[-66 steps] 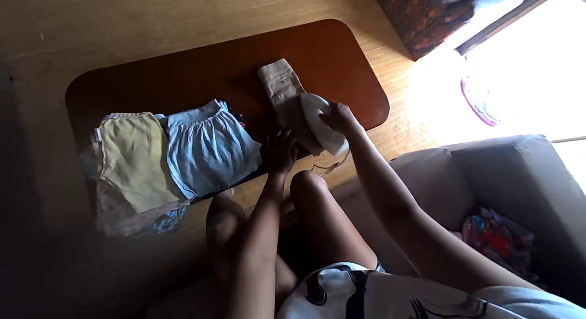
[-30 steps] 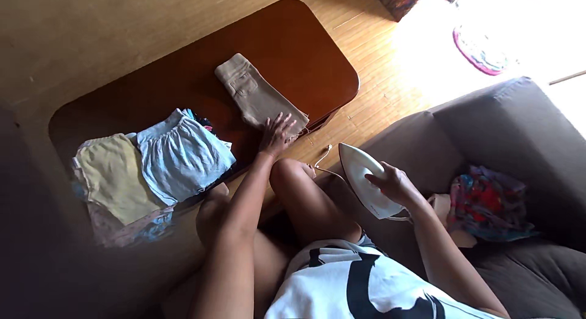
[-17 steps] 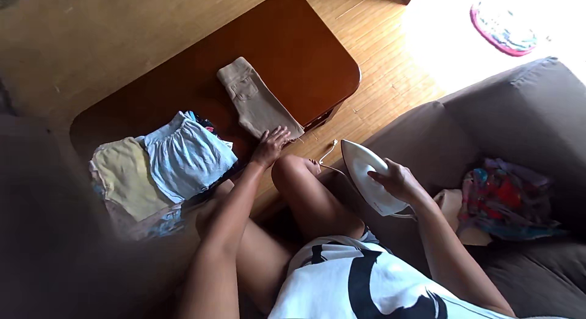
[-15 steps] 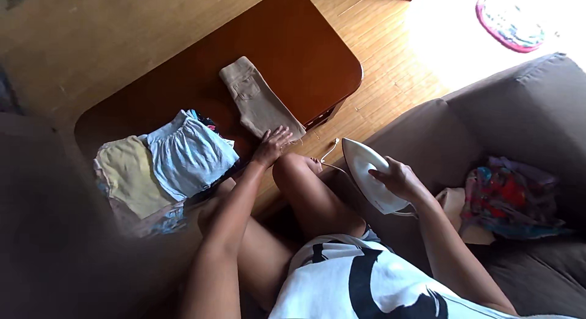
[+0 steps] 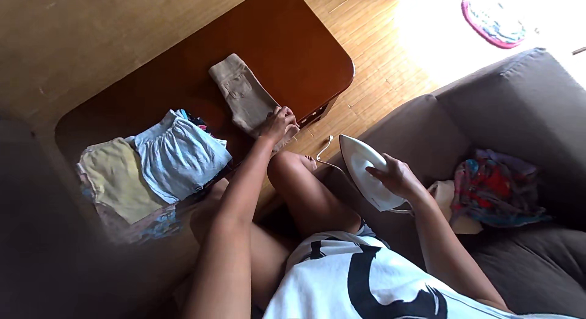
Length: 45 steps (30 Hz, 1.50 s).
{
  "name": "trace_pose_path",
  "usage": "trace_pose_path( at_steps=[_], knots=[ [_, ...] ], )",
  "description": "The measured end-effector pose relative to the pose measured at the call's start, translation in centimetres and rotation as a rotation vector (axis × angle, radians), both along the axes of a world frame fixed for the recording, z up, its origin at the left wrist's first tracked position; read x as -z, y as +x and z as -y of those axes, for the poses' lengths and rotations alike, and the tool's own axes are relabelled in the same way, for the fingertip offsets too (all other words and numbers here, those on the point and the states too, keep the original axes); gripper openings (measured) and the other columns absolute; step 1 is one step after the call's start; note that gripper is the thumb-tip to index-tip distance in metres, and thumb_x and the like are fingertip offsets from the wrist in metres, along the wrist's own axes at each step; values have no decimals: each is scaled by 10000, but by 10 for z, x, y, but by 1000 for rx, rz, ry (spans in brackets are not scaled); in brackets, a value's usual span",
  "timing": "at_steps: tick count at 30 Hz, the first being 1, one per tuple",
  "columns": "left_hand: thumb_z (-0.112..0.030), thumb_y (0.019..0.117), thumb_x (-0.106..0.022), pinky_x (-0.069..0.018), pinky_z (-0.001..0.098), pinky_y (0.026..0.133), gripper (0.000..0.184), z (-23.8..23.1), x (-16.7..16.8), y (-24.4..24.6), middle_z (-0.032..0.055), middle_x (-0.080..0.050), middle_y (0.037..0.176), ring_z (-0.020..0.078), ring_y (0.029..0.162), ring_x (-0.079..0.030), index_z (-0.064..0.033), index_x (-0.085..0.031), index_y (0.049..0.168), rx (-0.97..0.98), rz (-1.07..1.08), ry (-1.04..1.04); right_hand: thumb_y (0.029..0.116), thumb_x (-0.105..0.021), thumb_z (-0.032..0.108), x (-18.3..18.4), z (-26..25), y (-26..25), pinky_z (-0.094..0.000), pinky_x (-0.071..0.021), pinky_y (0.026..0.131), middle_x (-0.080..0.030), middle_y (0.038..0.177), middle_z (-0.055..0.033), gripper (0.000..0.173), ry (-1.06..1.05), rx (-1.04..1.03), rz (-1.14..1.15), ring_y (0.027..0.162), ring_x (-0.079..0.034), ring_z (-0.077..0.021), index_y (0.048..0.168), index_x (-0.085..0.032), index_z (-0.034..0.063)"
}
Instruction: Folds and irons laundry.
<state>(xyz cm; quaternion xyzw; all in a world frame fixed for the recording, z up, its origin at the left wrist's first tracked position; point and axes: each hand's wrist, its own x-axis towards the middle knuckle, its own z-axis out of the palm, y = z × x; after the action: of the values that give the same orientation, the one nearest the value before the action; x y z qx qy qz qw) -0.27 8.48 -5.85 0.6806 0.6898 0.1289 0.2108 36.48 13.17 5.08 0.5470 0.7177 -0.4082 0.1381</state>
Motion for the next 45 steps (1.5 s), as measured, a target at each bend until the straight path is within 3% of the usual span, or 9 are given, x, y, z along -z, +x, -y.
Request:
trace_pose_path(
  at_steps=[9,14,17,21,28,33,39,42,45],
  knots=[
    [-140,994,-646,-468,574,1003,156,1,9,12,196,-615,1340,417,1247,-568,-16,-719,1056,-140,101,150,1012,-677,323,-2,1,-6,-521,-532,810,-667,958,-188,379,8,-21,11,859,-671,-305,1209,-604,8],
    [-174,1002,-648,-337,590,1158,421,29,-1,8,218,-398,1588,432,1445,-402,-113,-594,1415,-204,36,69,1010,-677,330,-11,1,-21,-537,-538,844,-672,1010,-208,428,-28,-59,-7,899,-679,-322,1264,-584,-1],
    [-205,1030,-604,-207,642,1200,474,60,-15,-9,227,-298,1644,432,1535,-237,-111,-523,1488,-301,-46,-27,1022,-653,324,-17,-5,-45,-490,-549,792,-653,953,-177,420,-47,-147,-97,813,-662,-270,1253,-566,-15],
    [-225,1046,-571,-107,703,1199,560,86,-26,-22,202,-122,1708,430,1575,-78,-126,-406,1571,-445,-80,-184,1046,-623,314,-30,-13,-119,-498,-553,817,-661,955,-197,429,-58,-272,-158,829,-671,-289,1293,-552,-30],
    [-286,1011,-621,-86,757,1179,588,85,-21,-28,210,-162,1696,422,1579,-42,-55,-454,1525,-551,21,-350,1055,-584,407,0,-17,-275,-598,-538,919,-663,1143,-292,541,38,-362,-119,1030,-683,-427,1350,-533,-44],
    [-204,996,-608,-78,745,1185,680,83,-21,-23,233,-153,1691,429,1574,-70,-38,-323,1591,-571,81,-349,1064,-542,445,21,-33,-352,-612,-495,1009,-631,1270,-311,592,177,-251,-103,1200,-629,-452,1388,-506,-50],
    [-424,921,-698,-167,763,1156,810,96,-43,-12,256,-213,1669,462,1558,-124,-64,-377,1571,-565,-57,-328,1026,-626,366,15,-24,-310,-598,-468,1077,-625,1320,-294,566,172,-279,-127,1248,-608,-436,1415,-537,-36],
    [-339,1047,-554,-71,765,1173,599,95,-54,-8,260,-149,1686,489,1560,-61,-62,-413,1558,-572,21,-350,1025,-630,392,19,-2,-277,-600,-470,1068,-643,1300,-297,578,175,-232,-89,1230,-623,-446,1412,-550,-30],
    [-407,1005,-578,-51,772,1171,650,79,-28,-5,222,-191,1689,465,1558,-134,-73,-437,1544,-515,-34,-322,1018,-602,480,37,-10,-280,-598,-479,1049,-662,1279,-277,623,199,-243,-41,1218,-637,-431,1375,-577,-29]
  ],
)
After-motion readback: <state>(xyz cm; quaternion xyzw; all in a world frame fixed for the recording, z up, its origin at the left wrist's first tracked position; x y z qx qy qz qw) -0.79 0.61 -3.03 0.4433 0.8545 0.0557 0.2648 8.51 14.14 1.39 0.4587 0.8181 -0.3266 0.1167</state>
